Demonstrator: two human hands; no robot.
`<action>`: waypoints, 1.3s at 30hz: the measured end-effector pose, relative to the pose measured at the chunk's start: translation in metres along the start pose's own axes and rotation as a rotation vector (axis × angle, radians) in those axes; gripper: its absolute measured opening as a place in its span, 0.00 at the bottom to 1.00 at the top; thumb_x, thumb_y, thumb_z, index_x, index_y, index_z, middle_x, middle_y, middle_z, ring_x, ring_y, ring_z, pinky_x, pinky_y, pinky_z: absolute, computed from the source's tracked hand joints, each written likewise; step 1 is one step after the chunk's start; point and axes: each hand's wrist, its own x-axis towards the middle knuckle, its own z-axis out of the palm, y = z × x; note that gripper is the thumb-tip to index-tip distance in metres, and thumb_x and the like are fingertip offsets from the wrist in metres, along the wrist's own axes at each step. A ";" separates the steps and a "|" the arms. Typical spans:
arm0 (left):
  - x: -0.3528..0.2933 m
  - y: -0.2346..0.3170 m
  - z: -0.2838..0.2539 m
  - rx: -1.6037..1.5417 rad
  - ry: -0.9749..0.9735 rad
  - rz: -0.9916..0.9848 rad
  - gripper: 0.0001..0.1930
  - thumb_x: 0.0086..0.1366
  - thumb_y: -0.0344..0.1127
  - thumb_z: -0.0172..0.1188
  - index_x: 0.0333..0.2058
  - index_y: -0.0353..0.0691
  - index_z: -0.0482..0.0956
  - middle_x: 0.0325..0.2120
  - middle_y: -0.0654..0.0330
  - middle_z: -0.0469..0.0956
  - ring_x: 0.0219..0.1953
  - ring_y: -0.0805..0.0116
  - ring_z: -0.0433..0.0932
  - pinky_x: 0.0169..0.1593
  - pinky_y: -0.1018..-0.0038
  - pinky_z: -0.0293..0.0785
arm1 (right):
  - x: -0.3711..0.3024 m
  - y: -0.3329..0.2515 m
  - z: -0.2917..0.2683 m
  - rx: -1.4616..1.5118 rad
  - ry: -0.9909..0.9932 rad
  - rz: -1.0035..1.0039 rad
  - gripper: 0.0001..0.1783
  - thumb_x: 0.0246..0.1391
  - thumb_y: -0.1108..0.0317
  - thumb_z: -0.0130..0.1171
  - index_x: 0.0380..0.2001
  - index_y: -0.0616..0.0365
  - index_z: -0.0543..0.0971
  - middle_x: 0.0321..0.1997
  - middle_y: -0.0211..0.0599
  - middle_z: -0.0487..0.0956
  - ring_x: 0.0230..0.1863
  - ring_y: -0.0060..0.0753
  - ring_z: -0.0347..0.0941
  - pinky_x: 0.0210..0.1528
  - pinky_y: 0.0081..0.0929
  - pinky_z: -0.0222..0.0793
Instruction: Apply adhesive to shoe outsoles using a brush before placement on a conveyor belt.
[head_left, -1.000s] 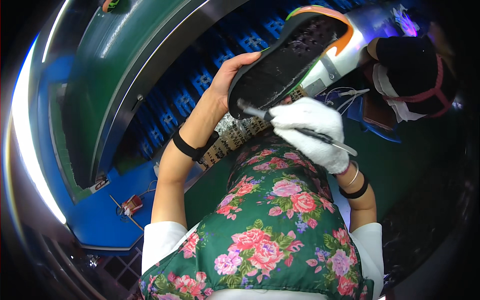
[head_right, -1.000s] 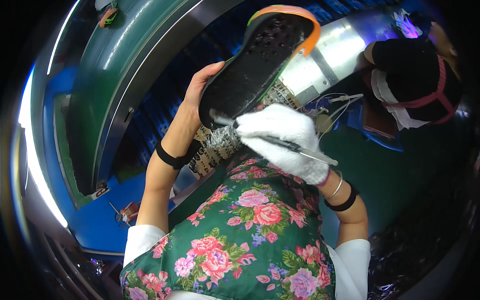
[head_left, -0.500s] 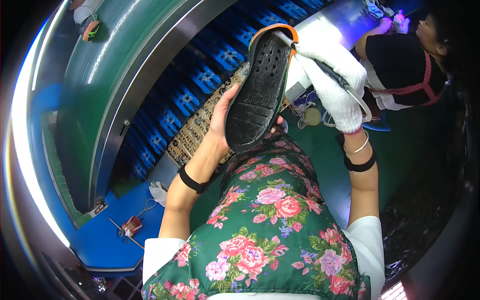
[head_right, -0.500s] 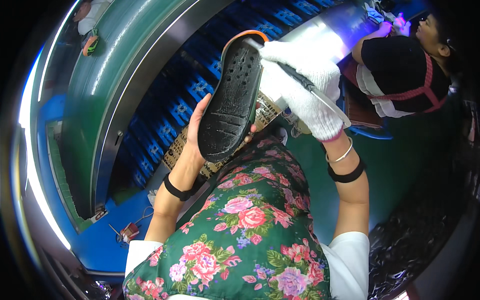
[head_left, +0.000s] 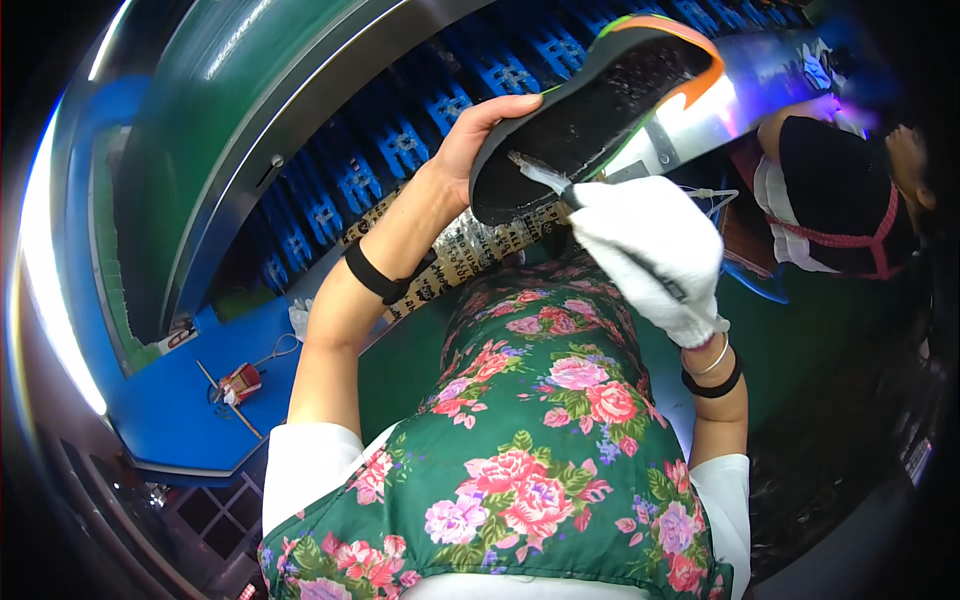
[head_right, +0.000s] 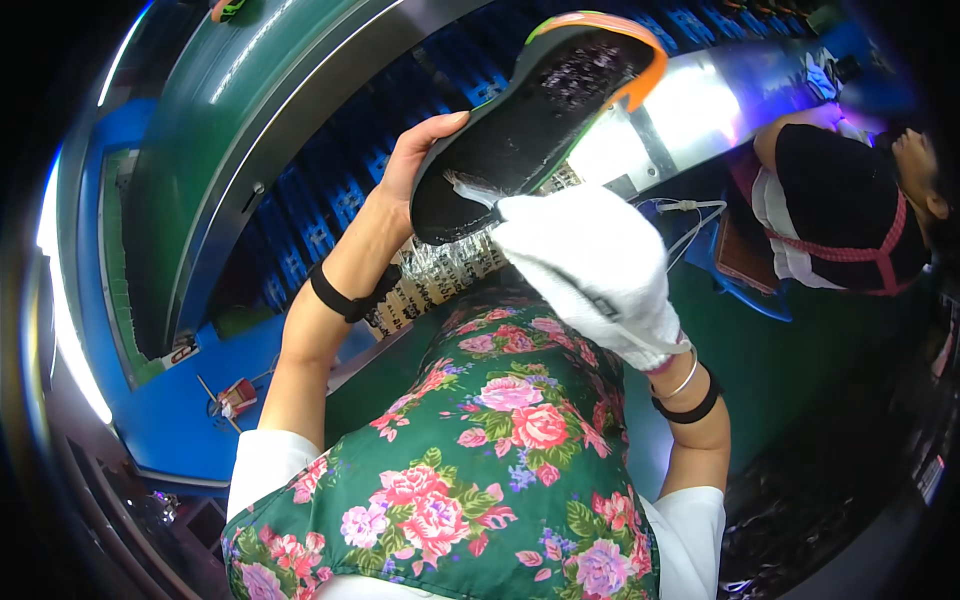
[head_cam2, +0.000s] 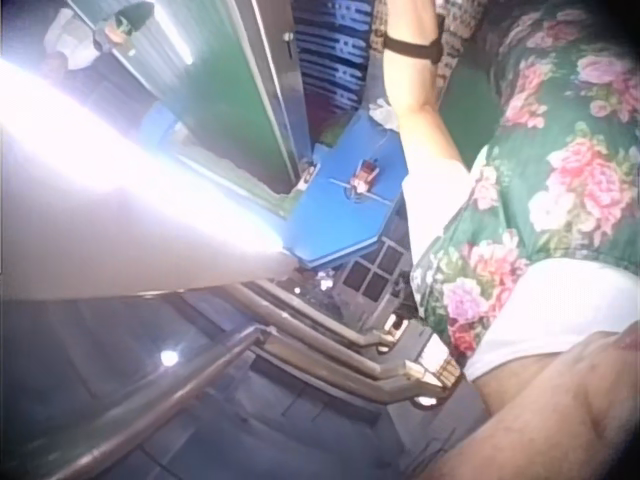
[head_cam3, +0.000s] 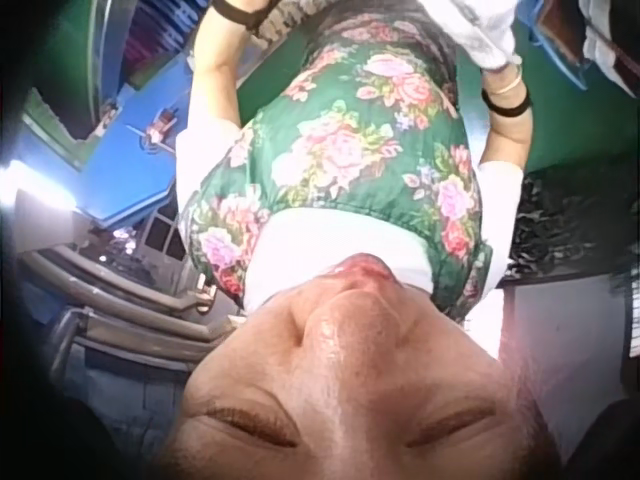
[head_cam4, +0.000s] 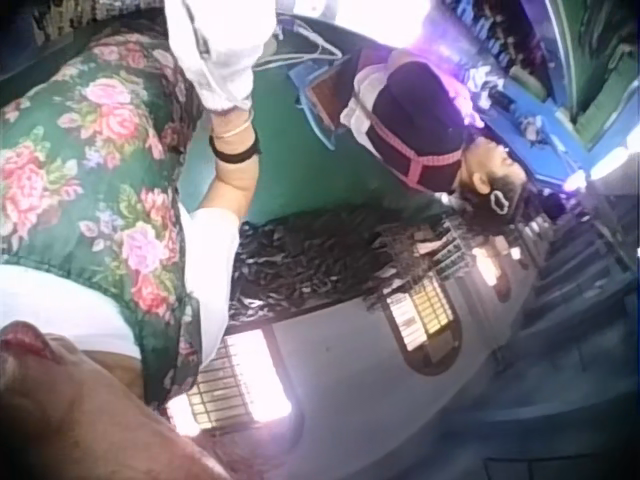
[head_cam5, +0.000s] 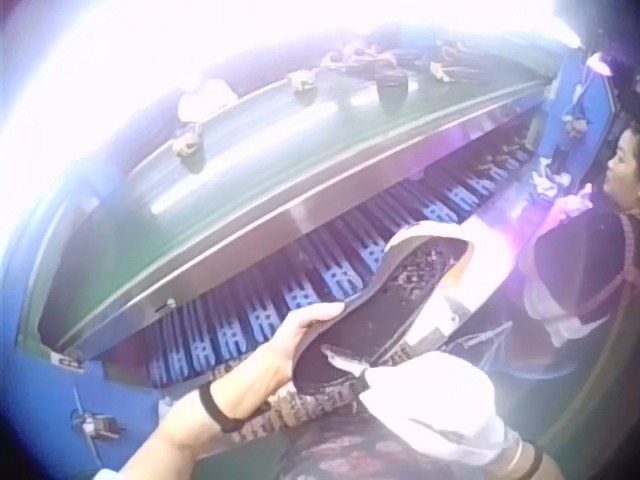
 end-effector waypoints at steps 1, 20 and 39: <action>0.001 0.001 0.002 -0.026 -0.086 -0.004 0.20 0.70 0.39 0.57 0.53 0.29 0.79 0.45 0.47 0.85 0.42 0.58 0.87 0.50 0.65 0.85 | 0.000 0.000 0.000 -0.028 -0.073 -0.077 0.17 0.43 0.80 0.72 0.40 0.57 0.87 0.43 0.42 0.87 0.41 0.41 0.83 0.45 0.33 0.78; -0.026 -0.028 -0.057 -0.079 -0.084 0.063 0.34 0.71 0.49 0.49 0.68 0.32 0.63 0.61 0.40 0.73 0.57 0.40 0.78 0.66 0.43 0.69 | -0.018 0.012 0.040 0.583 -0.109 0.313 0.10 0.50 0.75 0.72 0.38 0.60 0.87 0.40 0.38 0.87 0.42 0.32 0.84 0.48 0.29 0.79; -0.162 -0.111 -0.292 0.238 0.846 0.327 0.22 0.73 0.46 0.50 0.55 0.37 0.79 0.51 0.53 0.83 0.53 0.56 0.81 0.59 0.62 0.72 | -0.084 0.100 0.062 0.958 0.252 0.776 0.11 0.54 0.75 0.70 0.41 0.65 0.87 0.45 0.36 0.86 0.46 0.27 0.79 0.53 0.23 0.73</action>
